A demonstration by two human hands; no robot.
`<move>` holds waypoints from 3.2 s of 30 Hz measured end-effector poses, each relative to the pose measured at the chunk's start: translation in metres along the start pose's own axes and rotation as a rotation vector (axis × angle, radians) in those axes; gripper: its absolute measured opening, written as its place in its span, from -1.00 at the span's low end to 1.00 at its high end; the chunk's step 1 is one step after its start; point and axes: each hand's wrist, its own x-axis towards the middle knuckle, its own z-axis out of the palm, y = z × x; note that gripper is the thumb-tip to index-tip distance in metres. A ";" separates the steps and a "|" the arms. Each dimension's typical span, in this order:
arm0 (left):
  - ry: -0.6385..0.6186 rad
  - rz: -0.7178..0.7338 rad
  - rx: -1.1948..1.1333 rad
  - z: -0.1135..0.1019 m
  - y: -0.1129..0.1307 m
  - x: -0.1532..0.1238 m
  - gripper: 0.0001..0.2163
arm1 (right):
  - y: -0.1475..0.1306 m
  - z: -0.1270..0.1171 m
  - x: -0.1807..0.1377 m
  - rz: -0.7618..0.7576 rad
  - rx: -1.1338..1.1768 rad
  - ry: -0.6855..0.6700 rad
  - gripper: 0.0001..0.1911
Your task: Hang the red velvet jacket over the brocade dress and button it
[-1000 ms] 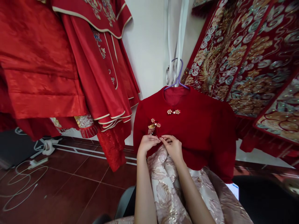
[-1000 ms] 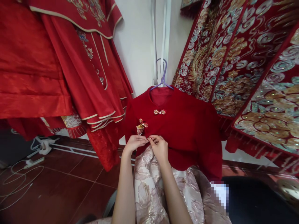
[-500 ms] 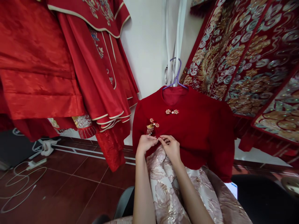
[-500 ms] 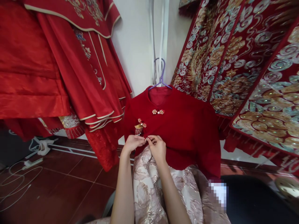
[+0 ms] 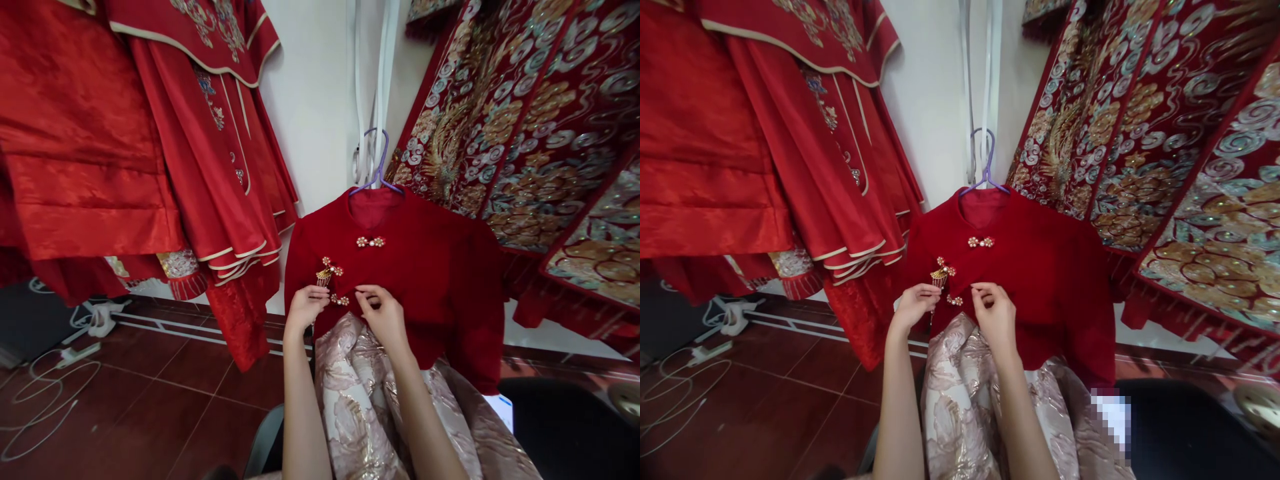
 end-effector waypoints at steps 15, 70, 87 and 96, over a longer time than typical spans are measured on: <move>-0.026 0.085 0.183 0.005 -0.019 0.012 -0.89 | 0.004 -0.001 0.001 0.070 -0.015 -0.135 -0.77; -0.108 0.032 0.008 0.012 -0.024 0.012 -0.65 | 0.018 0.015 -0.002 -0.012 -0.075 -0.232 -0.78; -0.215 -0.081 -0.090 0.014 -0.020 0.009 -0.63 | 0.020 0.014 -0.003 -0.012 -0.053 -0.226 -0.75; -0.289 -0.040 -0.054 0.009 -0.013 0.003 -0.65 | 0.015 0.012 -0.002 0.065 0.026 -0.207 -0.77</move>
